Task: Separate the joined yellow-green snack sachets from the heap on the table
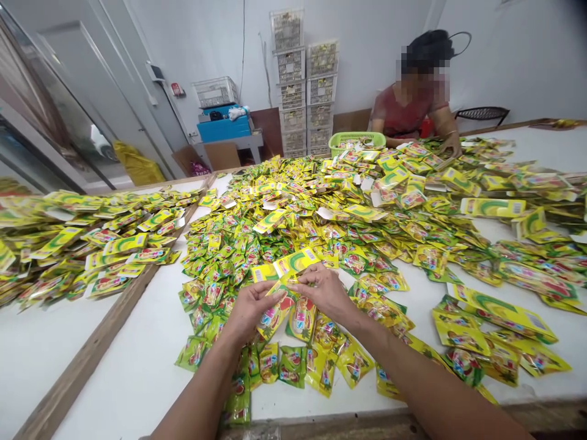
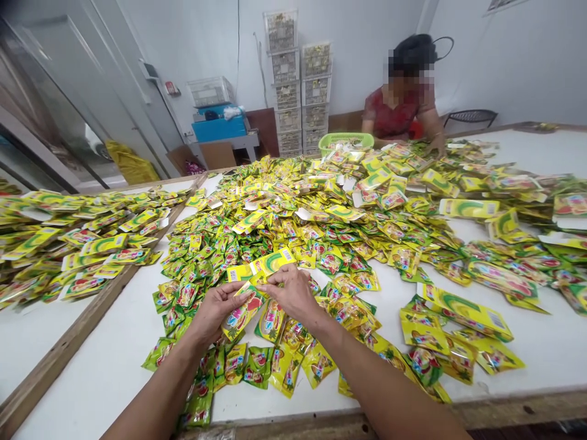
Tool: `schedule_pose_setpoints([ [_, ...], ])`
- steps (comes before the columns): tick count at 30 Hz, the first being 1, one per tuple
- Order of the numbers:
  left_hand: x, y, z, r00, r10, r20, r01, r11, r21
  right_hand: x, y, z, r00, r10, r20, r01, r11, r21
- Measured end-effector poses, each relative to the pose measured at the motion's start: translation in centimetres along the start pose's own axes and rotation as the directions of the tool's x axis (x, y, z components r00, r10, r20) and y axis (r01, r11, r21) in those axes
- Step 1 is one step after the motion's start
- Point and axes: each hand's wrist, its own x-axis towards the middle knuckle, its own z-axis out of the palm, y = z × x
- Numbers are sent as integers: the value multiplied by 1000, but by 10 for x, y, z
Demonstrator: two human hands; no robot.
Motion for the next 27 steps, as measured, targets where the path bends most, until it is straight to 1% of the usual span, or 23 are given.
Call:
schedule_pose_setpoints([
  [3,1,-2,-2,1000,11,11,-11,999,33,-2,2,3,997,6,83,-12,997,78],
  [7,1,-2,-4,998,9,58,-14,997,82,-3,1,1,981,-57,188,27,987,160],
  [9,0,-2,-4,998,-9,66,4,997,77,-4,-3,-3,958,-51,282,-23,967,253],
  [12,0,0,-3,999,2,34,-5,996,84,-4,-10,-9,904,-29,427,-169,892,420],
  [13,0,1,-2,1000,17,25,-19,995,102,-5,-12,-10,889,-27,458,-196,881,432],
  [15,0,2,0,999,37,28,-41,988,151,-7,-14,-7,876,-13,482,-188,911,367],
  [17,-1,4,3,998,45,46,-52,981,184,-9,-13,-1,869,-7,494,-146,951,271],
  [19,-1,5,5,997,53,48,-62,980,191,-10,-11,5,877,-19,479,-113,963,245],
  [21,0,5,5,997,69,36,-75,978,194,-8,-9,8,917,-27,399,-83,964,254],
  [23,0,5,5,995,88,36,-93,974,208,-7,-9,9,965,-14,263,-50,971,233],
  [25,-2,5,6,993,103,65,-116,962,247,-5,-9,9,987,-2,163,-31,980,197],
  [26,-4,5,8,991,104,89,-125,953,276,-5,-8,10,988,2,155,-33,981,193],
  [27,-6,5,10,989,101,112,-132,941,310,-6,-8,12,983,6,185,-45,977,207],
])
